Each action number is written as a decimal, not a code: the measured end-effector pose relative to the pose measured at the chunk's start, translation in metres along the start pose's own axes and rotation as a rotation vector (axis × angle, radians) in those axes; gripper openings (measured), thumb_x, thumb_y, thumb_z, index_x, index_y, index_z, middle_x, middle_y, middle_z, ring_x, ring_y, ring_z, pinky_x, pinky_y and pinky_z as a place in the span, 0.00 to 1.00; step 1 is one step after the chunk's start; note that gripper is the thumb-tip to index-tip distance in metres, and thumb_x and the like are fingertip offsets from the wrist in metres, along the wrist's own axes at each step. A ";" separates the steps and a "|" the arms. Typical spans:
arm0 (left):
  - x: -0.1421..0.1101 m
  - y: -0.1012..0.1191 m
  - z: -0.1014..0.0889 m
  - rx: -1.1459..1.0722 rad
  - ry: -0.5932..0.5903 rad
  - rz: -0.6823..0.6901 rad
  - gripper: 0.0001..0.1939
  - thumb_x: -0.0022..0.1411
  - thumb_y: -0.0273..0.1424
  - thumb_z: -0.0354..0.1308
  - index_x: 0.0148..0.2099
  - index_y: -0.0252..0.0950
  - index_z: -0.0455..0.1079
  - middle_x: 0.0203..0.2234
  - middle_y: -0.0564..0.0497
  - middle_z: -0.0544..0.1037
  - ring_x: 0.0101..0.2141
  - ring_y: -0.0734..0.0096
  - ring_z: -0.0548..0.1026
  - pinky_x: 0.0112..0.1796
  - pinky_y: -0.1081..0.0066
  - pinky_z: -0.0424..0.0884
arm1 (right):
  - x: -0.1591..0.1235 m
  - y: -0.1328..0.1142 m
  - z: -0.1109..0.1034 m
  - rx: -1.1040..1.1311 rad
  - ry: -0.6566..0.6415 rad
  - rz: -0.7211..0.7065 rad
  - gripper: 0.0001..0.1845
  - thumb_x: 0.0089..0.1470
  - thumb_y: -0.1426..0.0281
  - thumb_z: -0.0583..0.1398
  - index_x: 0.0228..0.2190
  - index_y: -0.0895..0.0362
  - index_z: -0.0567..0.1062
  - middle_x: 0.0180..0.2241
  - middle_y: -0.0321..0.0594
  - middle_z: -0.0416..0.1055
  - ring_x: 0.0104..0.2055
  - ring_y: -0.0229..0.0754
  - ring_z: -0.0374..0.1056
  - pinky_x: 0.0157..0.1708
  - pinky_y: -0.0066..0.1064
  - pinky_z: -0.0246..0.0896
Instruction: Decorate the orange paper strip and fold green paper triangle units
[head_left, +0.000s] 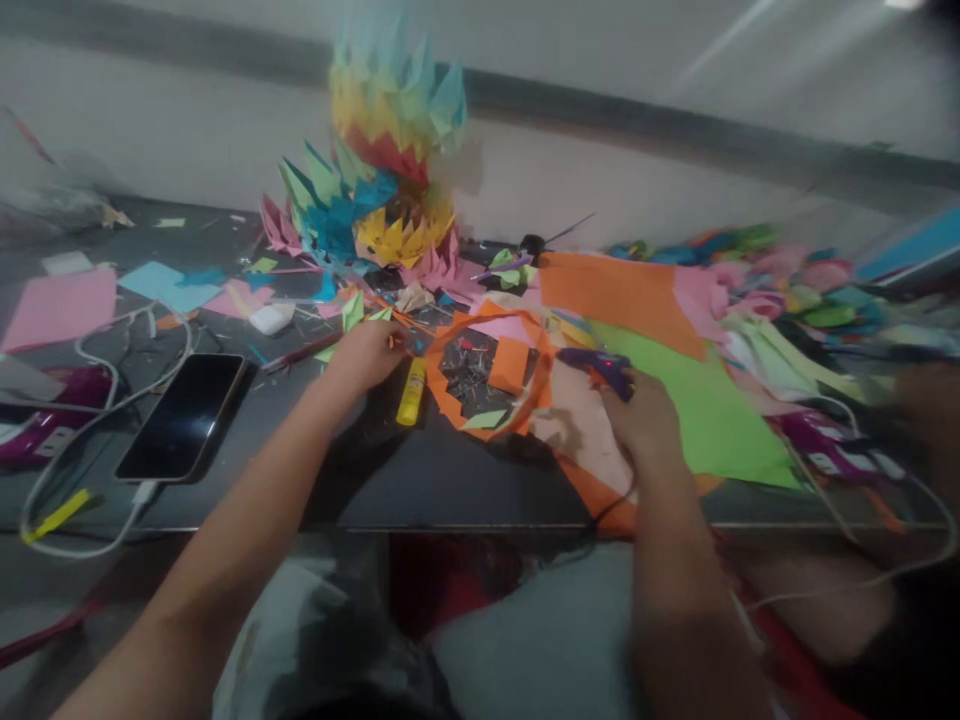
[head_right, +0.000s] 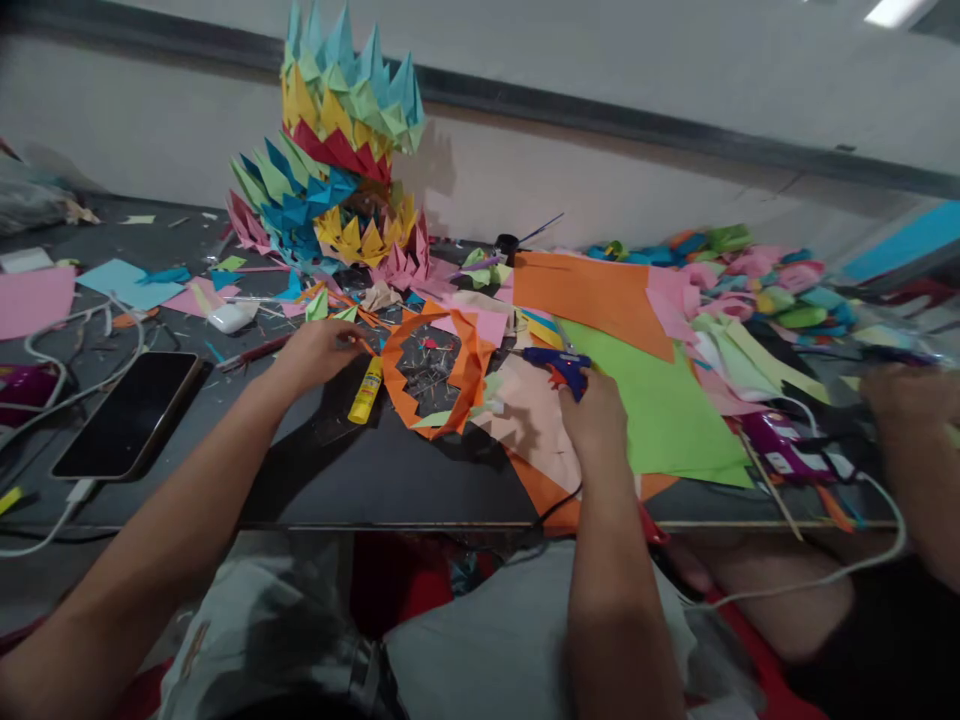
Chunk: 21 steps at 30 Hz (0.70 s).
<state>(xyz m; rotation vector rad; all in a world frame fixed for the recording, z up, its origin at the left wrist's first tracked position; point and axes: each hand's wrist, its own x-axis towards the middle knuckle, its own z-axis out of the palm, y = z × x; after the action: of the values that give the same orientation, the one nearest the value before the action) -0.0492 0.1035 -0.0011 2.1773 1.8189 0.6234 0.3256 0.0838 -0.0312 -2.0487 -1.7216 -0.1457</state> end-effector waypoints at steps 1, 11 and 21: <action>0.001 -0.006 -0.005 0.030 0.027 -0.052 0.13 0.56 0.29 0.51 0.40 0.35 0.74 0.36 0.44 0.78 0.38 0.58 0.74 0.37 0.67 0.67 | 0.000 -0.002 -0.001 -0.012 0.020 -0.025 0.21 0.46 0.65 0.56 0.41 0.64 0.73 0.37 0.53 0.71 0.40 0.53 0.66 0.40 0.42 0.61; 0.005 -0.043 -0.021 0.242 -0.335 -0.323 0.18 0.44 0.48 0.62 0.32 0.40 0.75 0.32 0.46 0.78 0.33 0.59 0.74 0.32 0.68 0.66 | -0.021 -0.061 -0.015 0.906 -0.406 -0.070 0.22 0.52 0.52 0.54 0.40 0.54 0.73 0.43 0.42 0.71 0.44 0.47 0.67 0.40 0.37 0.64; 0.008 -0.042 -0.012 0.186 -0.370 -0.297 0.12 0.42 0.40 0.65 0.29 0.39 0.75 0.27 0.48 0.77 0.30 0.61 0.74 0.29 0.70 0.65 | -0.032 -0.067 -0.049 1.383 -1.040 -0.411 0.35 0.34 0.41 0.61 0.34 0.56 0.77 0.28 0.41 0.73 0.31 0.42 0.68 0.33 0.31 0.61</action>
<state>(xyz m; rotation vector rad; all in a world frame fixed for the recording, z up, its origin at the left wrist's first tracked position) -0.0902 0.1182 -0.0078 1.9064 1.9919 -0.0120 0.2653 0.0421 0.0189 -0.6441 -1.7608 1.7022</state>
